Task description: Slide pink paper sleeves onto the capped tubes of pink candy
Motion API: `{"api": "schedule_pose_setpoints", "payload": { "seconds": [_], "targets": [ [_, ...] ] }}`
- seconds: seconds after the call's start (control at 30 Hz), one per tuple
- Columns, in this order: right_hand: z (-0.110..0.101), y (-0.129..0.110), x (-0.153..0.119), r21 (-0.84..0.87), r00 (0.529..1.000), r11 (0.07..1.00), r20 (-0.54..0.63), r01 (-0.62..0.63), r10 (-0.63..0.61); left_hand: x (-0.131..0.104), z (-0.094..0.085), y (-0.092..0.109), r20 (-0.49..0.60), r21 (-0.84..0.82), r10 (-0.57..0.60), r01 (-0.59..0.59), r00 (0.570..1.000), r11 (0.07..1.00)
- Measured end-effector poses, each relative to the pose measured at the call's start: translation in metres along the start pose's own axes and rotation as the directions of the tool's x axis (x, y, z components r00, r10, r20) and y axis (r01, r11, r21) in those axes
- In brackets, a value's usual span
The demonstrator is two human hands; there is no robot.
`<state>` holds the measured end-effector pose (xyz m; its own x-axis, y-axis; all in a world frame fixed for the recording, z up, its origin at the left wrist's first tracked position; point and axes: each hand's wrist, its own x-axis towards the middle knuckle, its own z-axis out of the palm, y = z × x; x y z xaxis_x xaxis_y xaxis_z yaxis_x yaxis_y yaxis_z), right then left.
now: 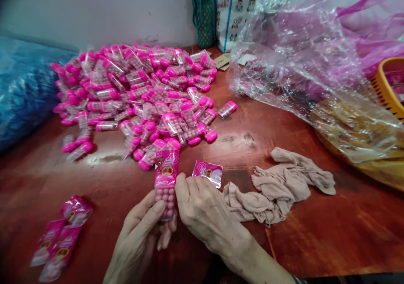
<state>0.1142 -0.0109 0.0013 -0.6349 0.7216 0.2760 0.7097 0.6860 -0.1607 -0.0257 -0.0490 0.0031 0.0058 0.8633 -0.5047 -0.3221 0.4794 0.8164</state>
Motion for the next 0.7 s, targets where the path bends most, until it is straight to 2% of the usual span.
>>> {"api": "schedule_pose_setpoints", "payload": {
  "seconds": [0.13,0.53,0.7],
  "targets": [
    [-0.003,0.0,0.006,-0.002,0.997,0.999,0.067,0.039,-0.039,0.002,0.0,-0.001,-0.019,-0.032,0.014,-0.015,1.0,0.999],
    [0.009,-0.002,0.002,-0.023,0.999,0.999,0.03,-0.043,0.044,0.007,0.002,-0.008,0.016,-0.003,0.029,-0.029,0.999,1.0],
    [0.012,-0.002,0.002,-0.008,0.999,1.0,0.045,-0.026,0.026,0.005,0.003,-0.008,0.006,-0.01,0.023,-0.023,1.0,1.0]
  ]
}}
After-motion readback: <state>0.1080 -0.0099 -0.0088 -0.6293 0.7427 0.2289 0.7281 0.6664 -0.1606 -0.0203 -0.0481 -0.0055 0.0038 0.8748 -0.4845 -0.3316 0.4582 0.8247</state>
